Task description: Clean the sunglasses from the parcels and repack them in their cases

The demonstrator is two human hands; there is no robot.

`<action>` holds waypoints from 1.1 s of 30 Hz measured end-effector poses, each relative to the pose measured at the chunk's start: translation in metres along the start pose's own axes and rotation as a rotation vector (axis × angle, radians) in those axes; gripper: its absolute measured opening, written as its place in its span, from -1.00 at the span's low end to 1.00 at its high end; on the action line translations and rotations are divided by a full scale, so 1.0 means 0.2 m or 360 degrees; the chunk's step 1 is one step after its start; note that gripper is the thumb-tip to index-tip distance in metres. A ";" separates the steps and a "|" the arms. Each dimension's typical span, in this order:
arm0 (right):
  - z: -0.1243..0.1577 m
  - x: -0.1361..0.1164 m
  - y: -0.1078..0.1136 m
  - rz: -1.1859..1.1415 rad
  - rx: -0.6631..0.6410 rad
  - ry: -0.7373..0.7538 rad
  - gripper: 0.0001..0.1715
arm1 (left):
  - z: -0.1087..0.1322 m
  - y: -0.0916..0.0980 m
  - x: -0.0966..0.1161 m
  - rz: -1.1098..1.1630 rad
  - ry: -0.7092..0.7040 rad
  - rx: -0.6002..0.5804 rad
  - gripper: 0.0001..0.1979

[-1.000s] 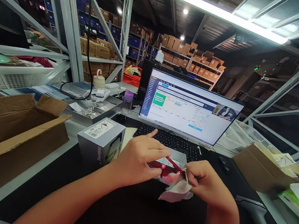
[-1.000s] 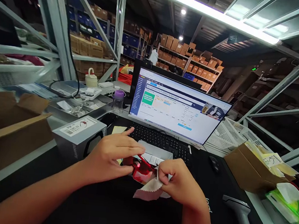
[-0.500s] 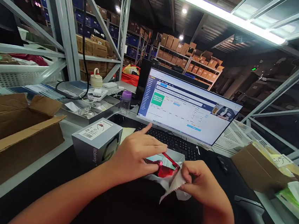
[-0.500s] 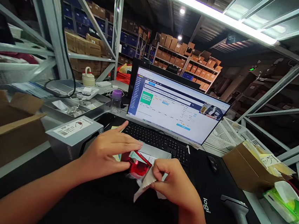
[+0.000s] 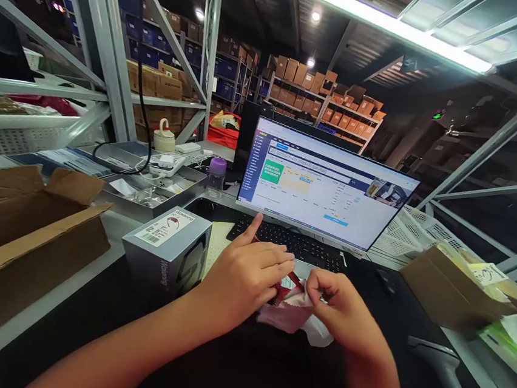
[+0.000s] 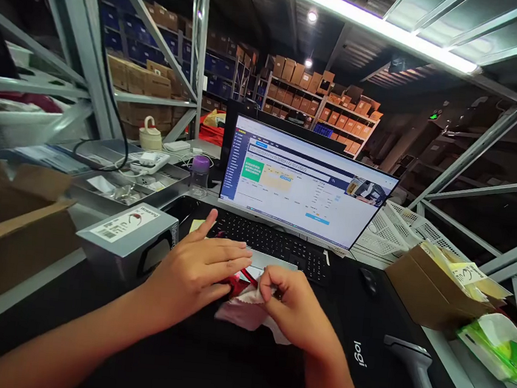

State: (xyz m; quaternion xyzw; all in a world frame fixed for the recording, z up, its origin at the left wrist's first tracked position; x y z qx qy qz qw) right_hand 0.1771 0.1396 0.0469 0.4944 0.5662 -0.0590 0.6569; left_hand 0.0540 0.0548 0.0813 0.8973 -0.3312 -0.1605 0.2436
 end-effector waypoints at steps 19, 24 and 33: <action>-0.08 0.09 0.07 -0.1235 0.0540 -0.0038 -0.54 | 0.04 -0.07 -0.04 -0.0428 0.0256 -0.0229 -0.20; -0.07 0.05 -0.01 -0.1307 0.0541 -0.0067 -0.52 | 0.04 -0.10 0.01 -0.0681 0.0209 -0.0161 -0.29; -0.01 0.05 -0.04 -0.0641 0.0809 -0.0144 -0.63 | 0.05 -0.14 0.02 -0.0506 0.0149 -0.0125 -0.58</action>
Point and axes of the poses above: each hand's wrist, its own z-axis away from the middle knuckle, its own y-axis out of the back of the hand, x = y × z, the point moved 8 cm from there along -z, towards the middle knuckle, and after that the axes turned 12 degrees about -y, right-handed, at the moved point
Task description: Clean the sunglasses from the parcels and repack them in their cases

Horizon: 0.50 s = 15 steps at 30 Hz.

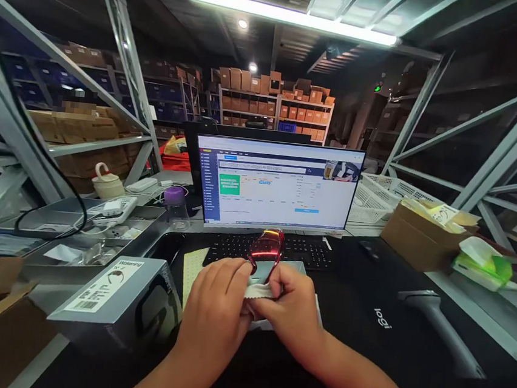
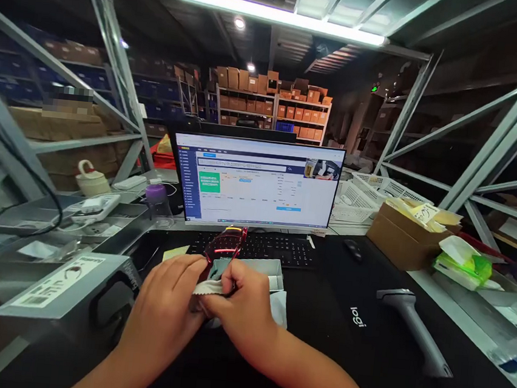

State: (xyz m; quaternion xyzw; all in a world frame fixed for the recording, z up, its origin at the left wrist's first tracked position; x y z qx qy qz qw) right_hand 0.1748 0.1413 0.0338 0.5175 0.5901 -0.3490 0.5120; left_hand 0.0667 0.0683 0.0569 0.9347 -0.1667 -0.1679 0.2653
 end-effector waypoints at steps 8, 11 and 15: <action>-0.16 0.04 0.15 -0.0671 -0.0215 -0.0387 -0.22 | -0.01 -0.08 0.01 0.0416 -0.0165 -0.0180 -0.52; -0.20 0.06 0.16 -0.0798 -0.0213 -0.0396 -0.25 | -0.02 -0.09 0.01 0.0222 -0.0232 -0.0241 -0.50; -0.22 0.07 0.17 -0.0903 -0.0141 -0.0361 -0.33 | -0.04 -0.08 0.04 0.0085 -0.0309 -0.0196 -0.57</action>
Point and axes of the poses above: each hand's wrist, its own z-axis away from the middle knuckle, its own y-axis out of the back of the hand, x = y × z, the point moved 8 cm from there along -z, towards the middle knuckle, and after that the axes turned 12 degrees about -y, right-handed, at the moved point
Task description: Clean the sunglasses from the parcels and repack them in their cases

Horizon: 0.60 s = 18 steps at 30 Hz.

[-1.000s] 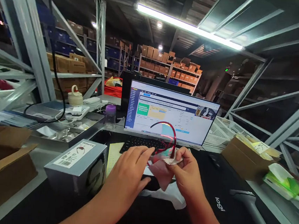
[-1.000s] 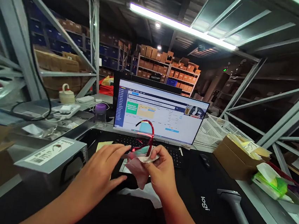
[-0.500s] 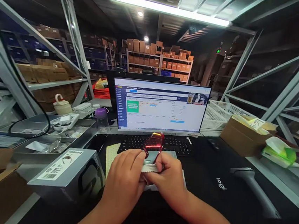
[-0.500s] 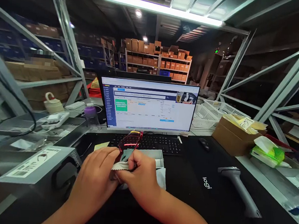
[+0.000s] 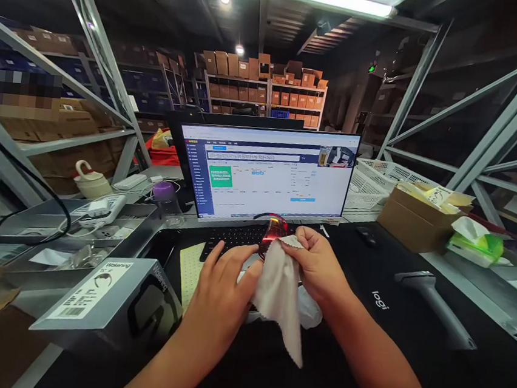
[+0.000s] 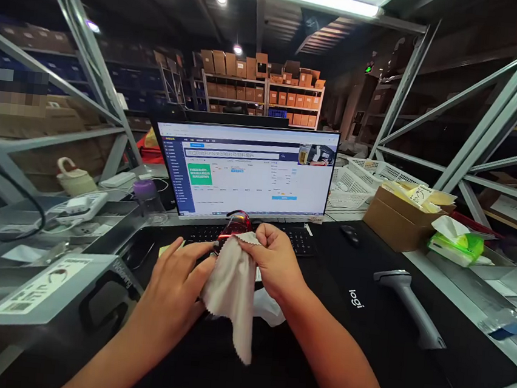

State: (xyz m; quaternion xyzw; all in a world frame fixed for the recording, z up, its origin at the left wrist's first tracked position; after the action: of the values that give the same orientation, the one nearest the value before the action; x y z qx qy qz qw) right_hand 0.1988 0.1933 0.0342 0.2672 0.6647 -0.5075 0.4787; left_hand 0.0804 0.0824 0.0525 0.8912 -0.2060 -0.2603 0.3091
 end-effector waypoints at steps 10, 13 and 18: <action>0.01 0.04 -0.04 -0.0382 0.0011 -0.0138 -0.30 | 0.07 -0.05 -0.02 0.0519 0.0304 0.0202 -0.58; 0.07 0.08 -0.10 -0.0028 0.0055 0.0061 -0.37 | 0.10 -0.03 -0.06 0.0490 0.0425 0.0335 -0.61; 0.21 0.14 -0.18 0.0713 0.0248 0.0590 -0.49 | 0.14 -0.02 -0.08 0.0554 0.0541 0.0420 -0.62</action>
State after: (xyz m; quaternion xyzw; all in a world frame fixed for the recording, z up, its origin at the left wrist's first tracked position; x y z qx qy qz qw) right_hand 0.1740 0.1378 0.0227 0.5312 0.6243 -0.3813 0.4274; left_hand 0.0525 0.0823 0.0365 0.9058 -0.3334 -0.0209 0.2606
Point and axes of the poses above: each hand's wrist, its own z-axis away from the middle knuckle, its own y-axis out of the back of the hand, x = y × z, the point moved 8 cm from there along -z, towards the middle knuckle, and after that the axes turned 12 degrees about -y, right-handed, at the moved point
